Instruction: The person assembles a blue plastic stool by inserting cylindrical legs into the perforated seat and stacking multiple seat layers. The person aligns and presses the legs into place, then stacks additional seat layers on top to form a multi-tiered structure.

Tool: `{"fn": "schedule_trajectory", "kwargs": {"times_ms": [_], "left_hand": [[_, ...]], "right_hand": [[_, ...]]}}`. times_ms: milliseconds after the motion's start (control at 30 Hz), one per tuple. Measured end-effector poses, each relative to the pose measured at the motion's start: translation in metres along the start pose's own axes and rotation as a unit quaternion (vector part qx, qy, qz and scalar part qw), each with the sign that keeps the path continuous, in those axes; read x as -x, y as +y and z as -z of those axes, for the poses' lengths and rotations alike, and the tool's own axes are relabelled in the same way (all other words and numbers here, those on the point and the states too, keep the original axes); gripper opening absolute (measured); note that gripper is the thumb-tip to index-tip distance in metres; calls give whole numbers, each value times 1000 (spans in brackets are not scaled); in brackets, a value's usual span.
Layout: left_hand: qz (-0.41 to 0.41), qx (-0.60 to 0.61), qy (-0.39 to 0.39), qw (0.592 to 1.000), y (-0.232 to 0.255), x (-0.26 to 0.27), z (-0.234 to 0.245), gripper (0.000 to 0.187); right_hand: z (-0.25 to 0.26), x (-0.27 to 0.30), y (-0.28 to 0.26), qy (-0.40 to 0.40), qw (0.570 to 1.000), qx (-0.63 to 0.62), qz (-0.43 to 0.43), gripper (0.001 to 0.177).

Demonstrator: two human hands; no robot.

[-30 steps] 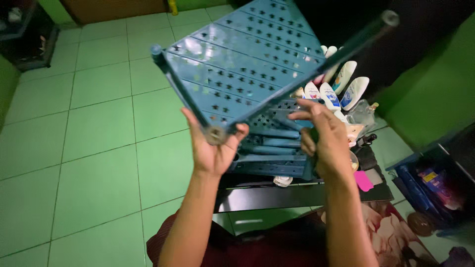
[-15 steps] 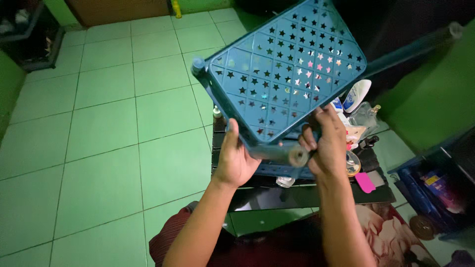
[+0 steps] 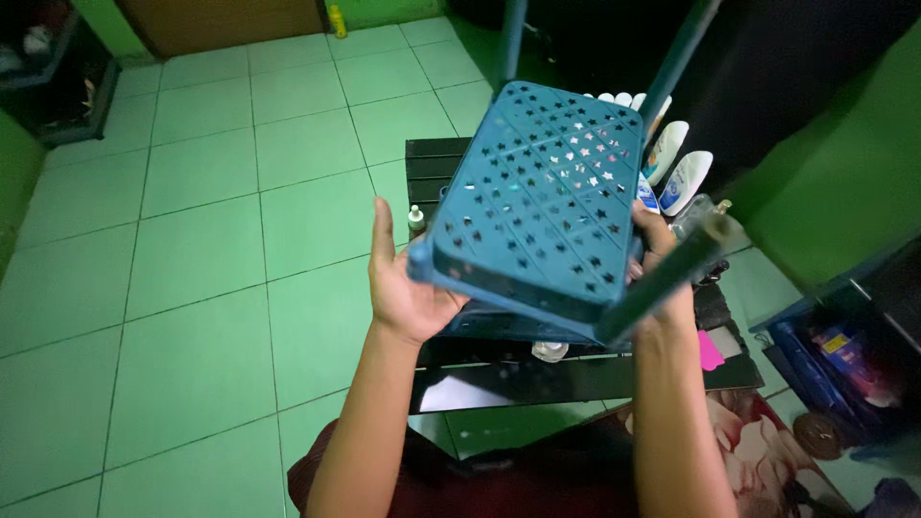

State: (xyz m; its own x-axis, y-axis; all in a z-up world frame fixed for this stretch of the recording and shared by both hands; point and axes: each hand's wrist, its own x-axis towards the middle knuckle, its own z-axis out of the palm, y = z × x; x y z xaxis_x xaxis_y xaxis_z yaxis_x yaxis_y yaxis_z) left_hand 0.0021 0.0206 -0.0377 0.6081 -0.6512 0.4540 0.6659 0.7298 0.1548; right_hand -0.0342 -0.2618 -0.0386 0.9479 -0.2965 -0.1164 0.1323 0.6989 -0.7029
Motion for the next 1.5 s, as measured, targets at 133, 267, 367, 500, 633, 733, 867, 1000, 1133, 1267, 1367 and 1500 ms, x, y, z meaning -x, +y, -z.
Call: {"fn": "schedule_trajectory", "kwargs": {"times_ms": [133, 267, 367, 500, 633, 733, 867, 1000, 1133, 1267, 1367, 1500], "left_hand": [[-3, -185, 104, 977, -4, 0, -2, 86], [-28, -234, 98, 967, -8, 5, -5, 58], [-38, -224, 87, 970, -8, 7, -5, 53], [-66, -210, 102, 970, -8, 7, 0, 51], [-102, -205, 128, 965, -1, 6, 6, 40], [-108, -208, 98, 967, 4, 8, 8, 41], [-117, -225, 126, 959, 11, 5, 9, 47], [-142, -219, 141, 955, 12, 5, 8, 44], [-176, -237, 114, 949, 11, 2, 4, 42], [-193, -296, 89, 931, 2, 1, -5, 53], [-180, -324, 63, 927, -5, 1, -13, 59], [-163, -302, 83, 935, -19, -4, -20, 64]], "right_hand": [[2, -2, -2, -78, 997, -7, -22, 18], [-2, -2, 1, -84, 996, 3, -4, 20], [-12, -5, 0, 132, 989, 60, -26, 27], [-21, 12, -5, -121, 988, 90, 26, 35], [-34, 31, -11, -46, 991, 123, 10, 44], [-40, 41, -17, -81, 981, 165, 56, 42], [-36, 51, -19, -116, 967, 197, 114, 30], [-33, 53, -21, -106, 969, 194, 112, 31], [-37, 56, -17, -143, 958, 225, 105, 33], [-44, 57, -6, -141, 926, 321, 138, 36], [-47, 54, 3, -113, 910, 355, 181, 30], [-45, 51, 9, -115, 925, 301, 202, 28]]}}
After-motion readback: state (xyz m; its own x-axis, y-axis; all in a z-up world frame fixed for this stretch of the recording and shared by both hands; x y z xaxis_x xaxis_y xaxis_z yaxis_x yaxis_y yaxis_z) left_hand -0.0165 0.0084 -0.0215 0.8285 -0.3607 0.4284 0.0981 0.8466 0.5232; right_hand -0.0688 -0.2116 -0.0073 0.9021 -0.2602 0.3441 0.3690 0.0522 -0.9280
